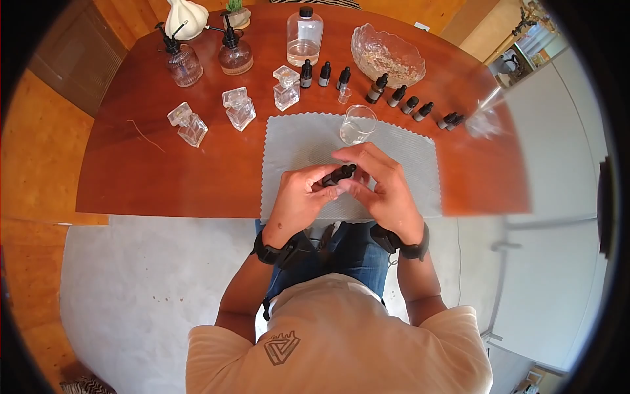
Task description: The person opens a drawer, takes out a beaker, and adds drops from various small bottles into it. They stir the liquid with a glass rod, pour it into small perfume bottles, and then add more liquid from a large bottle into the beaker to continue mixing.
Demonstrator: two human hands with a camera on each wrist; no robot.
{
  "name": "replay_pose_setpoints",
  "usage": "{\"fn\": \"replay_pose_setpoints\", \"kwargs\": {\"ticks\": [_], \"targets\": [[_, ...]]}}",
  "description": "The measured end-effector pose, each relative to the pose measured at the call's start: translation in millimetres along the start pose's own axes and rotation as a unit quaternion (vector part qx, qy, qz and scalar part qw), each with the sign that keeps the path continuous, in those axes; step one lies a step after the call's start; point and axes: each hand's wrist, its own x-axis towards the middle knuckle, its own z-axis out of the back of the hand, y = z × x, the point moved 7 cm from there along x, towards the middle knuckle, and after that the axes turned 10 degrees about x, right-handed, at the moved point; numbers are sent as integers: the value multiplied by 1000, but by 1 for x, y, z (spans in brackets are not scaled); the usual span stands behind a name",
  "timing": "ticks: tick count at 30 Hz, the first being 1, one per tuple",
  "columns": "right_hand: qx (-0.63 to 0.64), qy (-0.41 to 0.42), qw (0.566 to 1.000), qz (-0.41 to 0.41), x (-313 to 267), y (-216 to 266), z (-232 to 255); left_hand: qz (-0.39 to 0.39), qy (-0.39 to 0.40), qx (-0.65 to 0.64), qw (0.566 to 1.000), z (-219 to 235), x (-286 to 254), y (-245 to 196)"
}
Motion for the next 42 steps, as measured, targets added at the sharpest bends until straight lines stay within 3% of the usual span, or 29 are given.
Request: {"fn": "replay_pose_setpoints", "kwargs": {"ticks": [3, 6, 9, 15, 18, 21, 30, 33, 36, 42], "targets": [[-67, 27, 996, -55, -5, -18, -3, -27, -2, -2, 1000, -2, 1, 1], [-42, 23, 999, -8, -5, -11, -2, -56, -15, -3, 998, -3, 1, -4], [-32, 32, 998, 36, -5, -9, -1, -19, 20, -17, 999, -6, 1, -2], [-47, 59, 994, 73, -6, -4, 0, -39, 38, -8, 999, -7, 1, -5], [-16, 29, 999, 44, -5, -2, 2, -30, 51, 5, 998, -7, 1, -3], [-68, 42, 995, -58, -5, -13, 3, -10, 54, 12, 998, -6, 0, -4], [-36, 57, 995, 68, -5, -4, 1, -45, 51, 2, 998, -6, 0, -9], [-31, 75, 995, 63, -6, -2, 4, -79, 40, -28, 996, -6, -1, -15], [-61, 76, 992, 82, -5, 5, 12, -39, 78, 35, 996, -9, 0, -5], [-134, -29, 988, 70, 9, 23, 53, -90, 42, 24, 995, -7, -1, -10]]}}
